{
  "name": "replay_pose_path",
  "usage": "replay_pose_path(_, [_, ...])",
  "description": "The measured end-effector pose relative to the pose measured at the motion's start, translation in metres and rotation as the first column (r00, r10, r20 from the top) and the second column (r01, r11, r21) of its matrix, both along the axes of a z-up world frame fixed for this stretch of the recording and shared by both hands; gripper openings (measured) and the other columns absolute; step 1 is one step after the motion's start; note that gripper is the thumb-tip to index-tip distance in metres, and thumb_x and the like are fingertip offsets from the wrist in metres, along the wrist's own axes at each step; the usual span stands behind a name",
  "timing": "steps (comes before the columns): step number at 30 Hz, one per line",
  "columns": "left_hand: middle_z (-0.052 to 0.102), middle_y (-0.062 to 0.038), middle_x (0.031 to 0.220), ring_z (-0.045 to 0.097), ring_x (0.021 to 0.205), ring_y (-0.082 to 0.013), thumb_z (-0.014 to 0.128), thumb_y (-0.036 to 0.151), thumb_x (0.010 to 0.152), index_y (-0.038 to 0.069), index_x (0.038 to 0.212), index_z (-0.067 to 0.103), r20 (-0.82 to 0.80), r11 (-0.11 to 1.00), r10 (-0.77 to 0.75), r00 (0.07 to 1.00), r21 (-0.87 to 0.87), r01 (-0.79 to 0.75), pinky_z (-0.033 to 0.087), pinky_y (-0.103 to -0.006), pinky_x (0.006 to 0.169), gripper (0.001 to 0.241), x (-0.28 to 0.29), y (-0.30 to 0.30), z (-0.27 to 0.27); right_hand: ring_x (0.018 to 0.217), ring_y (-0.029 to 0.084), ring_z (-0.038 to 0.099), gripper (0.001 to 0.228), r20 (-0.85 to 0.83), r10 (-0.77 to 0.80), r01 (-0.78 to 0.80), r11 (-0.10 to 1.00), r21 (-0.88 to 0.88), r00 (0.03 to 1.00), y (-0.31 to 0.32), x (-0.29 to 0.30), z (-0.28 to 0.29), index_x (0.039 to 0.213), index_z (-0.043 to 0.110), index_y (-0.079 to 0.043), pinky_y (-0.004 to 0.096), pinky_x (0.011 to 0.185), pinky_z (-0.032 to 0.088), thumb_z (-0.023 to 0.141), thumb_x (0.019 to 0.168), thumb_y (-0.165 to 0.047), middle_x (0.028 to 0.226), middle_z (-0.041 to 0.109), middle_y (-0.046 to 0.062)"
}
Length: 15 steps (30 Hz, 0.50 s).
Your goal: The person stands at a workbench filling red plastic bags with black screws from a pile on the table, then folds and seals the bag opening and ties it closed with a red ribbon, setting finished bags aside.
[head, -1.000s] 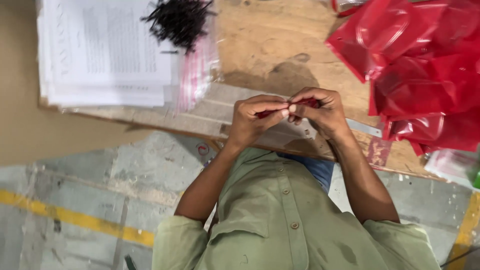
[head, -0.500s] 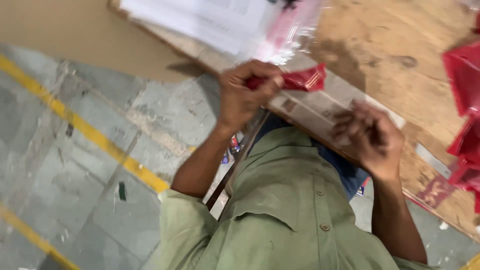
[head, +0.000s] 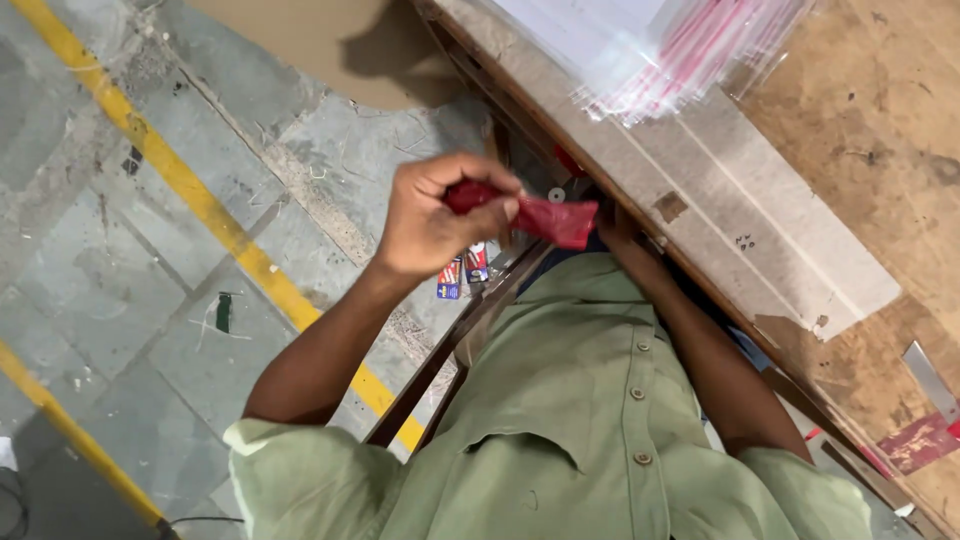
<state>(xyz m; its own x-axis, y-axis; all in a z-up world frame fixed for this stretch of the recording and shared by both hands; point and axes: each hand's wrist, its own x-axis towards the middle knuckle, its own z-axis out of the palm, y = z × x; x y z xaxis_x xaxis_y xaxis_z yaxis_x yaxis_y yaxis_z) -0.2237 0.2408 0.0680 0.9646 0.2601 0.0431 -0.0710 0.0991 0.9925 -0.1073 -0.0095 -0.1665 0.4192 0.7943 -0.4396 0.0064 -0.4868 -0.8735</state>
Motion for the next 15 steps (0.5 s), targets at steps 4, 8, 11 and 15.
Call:
replay_pose_path(4, [0.074, -0.010, 0.095, 0.066, 0.078, -0.0072, 0.077, -0.005, 0.094, -0.001, 0.110, 0.073, -0.145, 0.997, -0.020, 0.989, -0.074, 0.009, 0.057, -0.0226, 0.068, 0.017, -0.030, -0.013, -0.026, 0.102, 0.036, 0.065, 0.043, 0.127, -0.026, 0.025, 1.000, 0.011, 0.992, 0.019, -0.001, -0.021, 0.132, 0.060, -0.005, 0.044, 0.085, 0.053, 0.066, 0.093, -0.021, 0.113, 0.069, 0.022])
replay_pose_path(8, [0.075, -0.008, 0.095, 0.073, 0.088, -0.0115, 0.074, -0.003, 0.089, 0.006, 0.136, 0.059, -0.363, 0.952, -0.188, 0.913, -0.296, 0.079, 0.063, -0.0250, 0.081, 0.050, -0.028, -0.035, -0.054, 0.098, 0.039, 0.066, 0.033, 0.268, -0.083, 0.075, 0.996, 0.037, 0.960, 0.028, 0.008, -0.035, 0.124, 0.064, -0.004, 0.047, 0.080, 0.052, 0.066, 0.094, -0.020, 0.109, 0.069, 0.023])
replay_pose_path(11, [0.071, -0.007, 0.093, 0.071, 0.086, -0.0133, 0.073, 0.001, 0.087, 0.014, 0.150, 0.044, -0.463, 0.852, -0.268, 0.845, -0.524, -0.017, 0.061, -0.0268, 0.077, 0.070, -0.028, -0.056, -0.115, 0.095, 0.041, 0.066, 0.027, 0.366, -0.133, 0.119, 0.991, 0.061, 0.921, 0.010, -0.013, 0.015, 0.117, 0.066, -0.004, 0.049, 0.076, 0.052, 0.065, 0.095, -0.019, 0.106, 0.068, 0.023])
replay_pose_path(15, [0.070, 0.003, 0.109, 0.065, 0.088, -0.0095, 0.072, 0.008, 0.088, 0.014, 0.152, 0.049, -0.381, 0.617, -0.349, 0.856, -0.781, -0.096, 0.057, -0.0267, 0.076, 0.068, -0.019, -0.090, -0.165, 0.085, 0.037, 0.068, 0.018, 0.460, 0.064, -0.118, 0.989, 0.090, 0.886, -0.023, -0.027, 0.064, 0.093, 0.069, -0.006, 0.047, 0.076, 0.053, 0.076, 0.079, -0.015, 0.092, 0.071, 0.019])
